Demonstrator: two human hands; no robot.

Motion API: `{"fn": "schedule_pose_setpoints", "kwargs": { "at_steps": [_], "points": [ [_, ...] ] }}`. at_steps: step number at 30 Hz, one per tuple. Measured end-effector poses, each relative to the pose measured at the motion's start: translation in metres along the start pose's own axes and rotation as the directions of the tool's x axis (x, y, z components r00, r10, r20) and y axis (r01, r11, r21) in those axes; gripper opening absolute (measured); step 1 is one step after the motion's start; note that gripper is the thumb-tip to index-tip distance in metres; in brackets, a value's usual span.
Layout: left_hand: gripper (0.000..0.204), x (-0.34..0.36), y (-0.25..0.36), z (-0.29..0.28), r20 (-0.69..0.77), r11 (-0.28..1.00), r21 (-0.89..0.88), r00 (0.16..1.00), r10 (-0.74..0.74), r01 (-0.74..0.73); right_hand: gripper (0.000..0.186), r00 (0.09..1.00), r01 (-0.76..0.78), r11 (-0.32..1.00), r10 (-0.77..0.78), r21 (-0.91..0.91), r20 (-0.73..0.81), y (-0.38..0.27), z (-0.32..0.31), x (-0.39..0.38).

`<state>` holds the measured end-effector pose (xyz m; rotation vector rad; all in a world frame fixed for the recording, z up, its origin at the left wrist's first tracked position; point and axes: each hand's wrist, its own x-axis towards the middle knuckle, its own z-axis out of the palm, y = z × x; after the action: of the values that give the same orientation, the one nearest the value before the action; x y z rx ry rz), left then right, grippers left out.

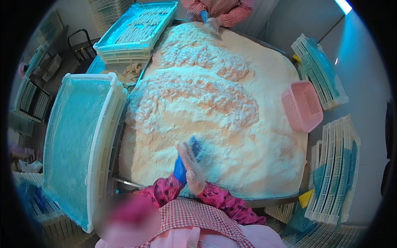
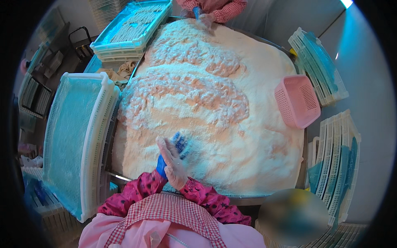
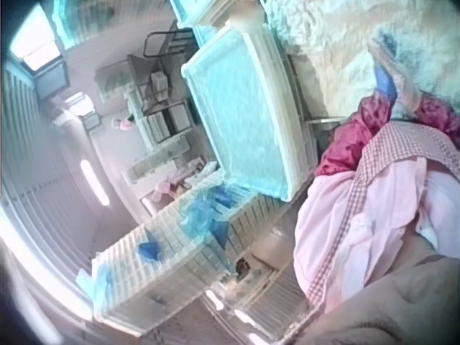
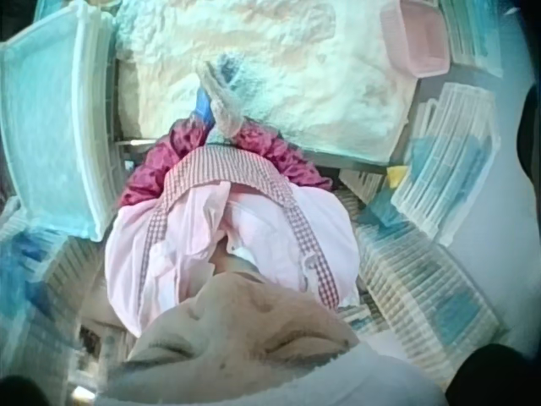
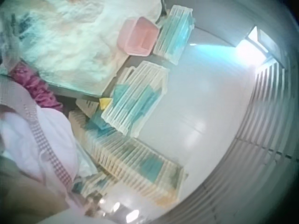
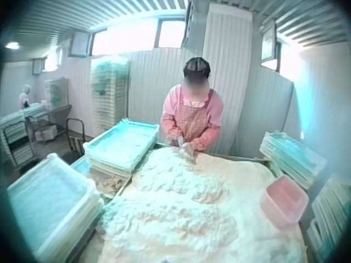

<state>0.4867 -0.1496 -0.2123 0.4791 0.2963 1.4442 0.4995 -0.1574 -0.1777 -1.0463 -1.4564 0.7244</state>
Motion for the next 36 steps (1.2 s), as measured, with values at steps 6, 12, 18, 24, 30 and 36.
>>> {"fn": "schedule_pose_setpoints", "kwargs": {
  "at_steps": [6,12,18,24,30,36],
  "points": [
    [0.055,0.050,0.064,-0.126,0.312,0.494,-0.303,0.575,-0.756,0.815,0.063,0.904,-0.238,0.931,0.107,-0.278,-0.415,0.003,-0.054,-0.006],
    [0.053,0.018,0.038,-0.075,-0.240,0.636,0.088,0.636,-0.734,0.767,0.064,0.993,-0.107,0.944,0.118,-0.312,0.018,0.016,-0.005,-0.012],
    [0.047,0.027,0.089,-0.114,-0.181,0.636,-0.148,0.611,-0.771,0.758,0.049,0.972,-0.209,0.848,0.123,-0.488,-0.202,0.058,-0.081,0.082],
    [0.047,0.044,0.207,-0.021,-0.432,0.917,0.043,0.836,-0.340,0.396,0.032,0.975,0.005,0.519,0.189,-0.854,0.120,0.131,-0.170,0.180],
    [0.045,-0.006,0.403,-0.054,-0.448,0.510,0.849,0.695,0.562,0.135,0.013,0.935,0.223,0.507,0.129,-0.832,0.330,0.152,-0.171,0.205],
    [0.036,-0.064,0.437,-0.129,-0.595,0.400,0.768,0.787,0.161,0.500,0.011,0.991,-0.050,0.634,0.125,-0.772,0.038,0.147,-0.203,0.198]
  ]
}}
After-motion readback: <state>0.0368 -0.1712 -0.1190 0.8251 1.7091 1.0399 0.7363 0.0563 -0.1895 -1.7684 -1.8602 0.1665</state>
